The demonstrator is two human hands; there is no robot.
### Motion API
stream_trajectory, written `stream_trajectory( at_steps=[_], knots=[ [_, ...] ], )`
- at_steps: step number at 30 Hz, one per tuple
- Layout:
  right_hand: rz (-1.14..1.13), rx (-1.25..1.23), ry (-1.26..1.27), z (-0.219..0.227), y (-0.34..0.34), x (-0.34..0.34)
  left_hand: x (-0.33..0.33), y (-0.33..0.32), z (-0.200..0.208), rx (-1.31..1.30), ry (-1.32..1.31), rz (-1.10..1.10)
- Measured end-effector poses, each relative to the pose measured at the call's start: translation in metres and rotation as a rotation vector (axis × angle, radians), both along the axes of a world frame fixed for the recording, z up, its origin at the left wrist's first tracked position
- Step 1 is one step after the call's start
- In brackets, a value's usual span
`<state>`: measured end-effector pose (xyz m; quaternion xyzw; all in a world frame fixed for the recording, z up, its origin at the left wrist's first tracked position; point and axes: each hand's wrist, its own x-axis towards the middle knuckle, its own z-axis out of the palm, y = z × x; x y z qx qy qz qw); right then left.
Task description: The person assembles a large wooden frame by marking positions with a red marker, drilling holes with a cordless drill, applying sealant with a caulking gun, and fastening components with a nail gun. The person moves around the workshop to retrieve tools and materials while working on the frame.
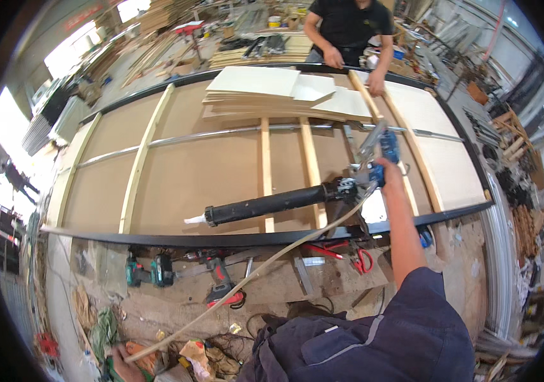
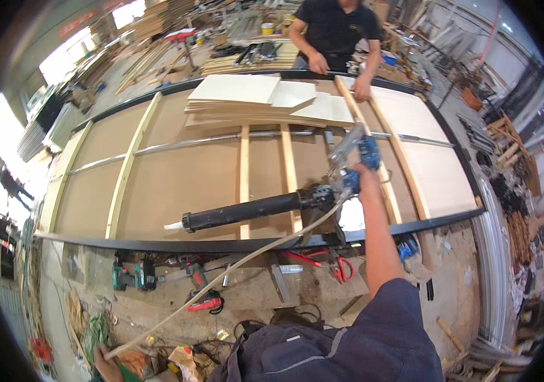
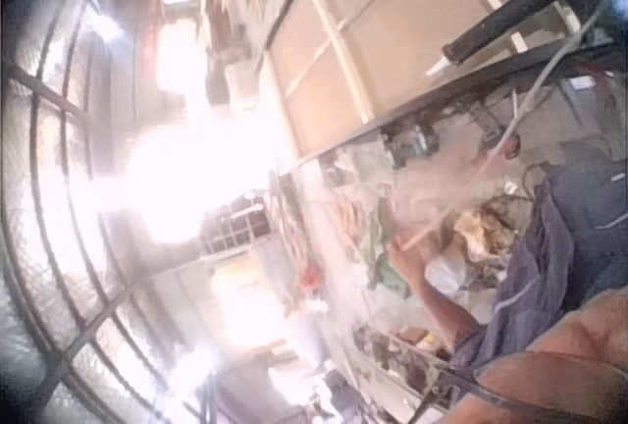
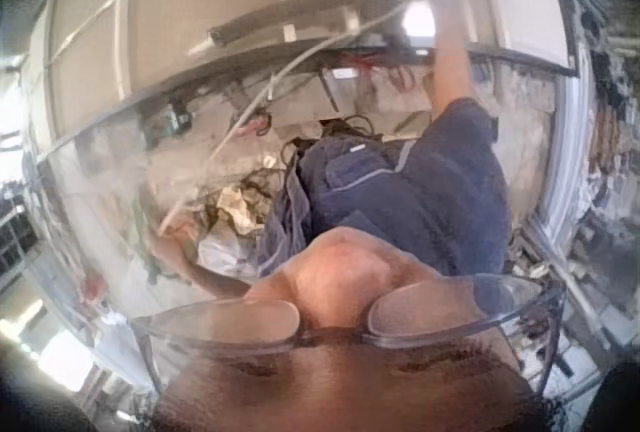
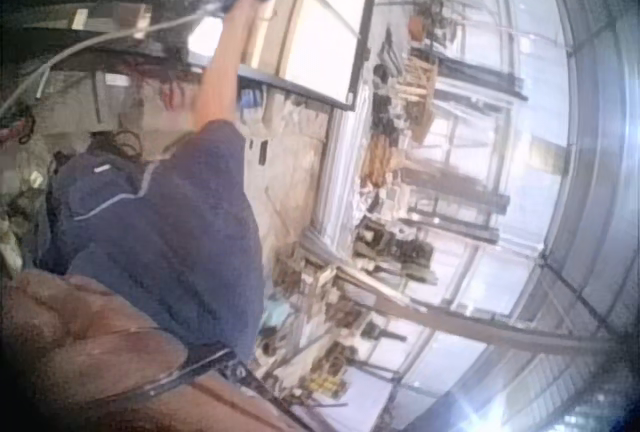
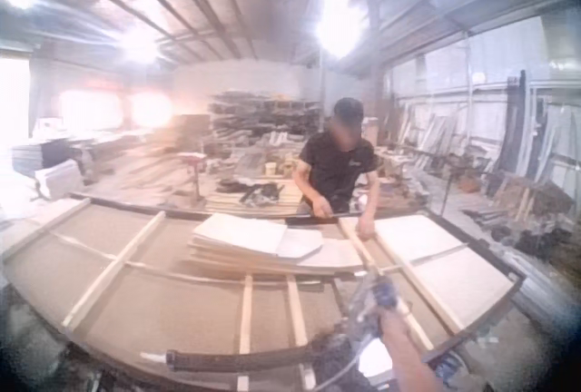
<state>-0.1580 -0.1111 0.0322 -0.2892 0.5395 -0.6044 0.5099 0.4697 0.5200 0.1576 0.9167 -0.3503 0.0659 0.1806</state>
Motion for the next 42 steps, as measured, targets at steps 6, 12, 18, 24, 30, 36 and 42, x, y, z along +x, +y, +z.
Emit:
stream_trajectory(
  at_steps=[6, 12, 18, 24, 30, 36, 42],
  knots=[
    [0.056, 0.043, 0.016, -0.038, -0.103, -0.067, -0.061, -0.130, 0.109, -0.205, -0.012, -0.128],
    [-0.026, 0.155, -0.007, -0.117, -0.200, -0.166, -0.079, -0.255, 0.161, -0.254, -0.328, -0.404],
    [0.014, -0.014, 0.520, -0.039, -0.234, -0.301, -0.035, -0.332, 0.113, -0.465, -0.220, -0.549],
    [0.158, 0.029, 0.511, -0.024, -0.150, -0.085, -0.034, -0.376, 0.050, -0.387, -0.017, -0.446],
    [0.472, -0.212, 0.445, 0.068, -0.004, 0.081, -0.026, -0.401, 0.053, -0.340, -0.043, -0.418],
    [0.896, -0.296, 0.588, 0.101, 0.118, 0.204, -0.070, -0.349, 0.022, 0.049, 0.333, -0.588],
    [1.149, -0.295, 0.496, 0.085, 0.214, 0.271, -0.093, -0.204, -0.082, -0.436, 0.337, -0.569]
  ],
)
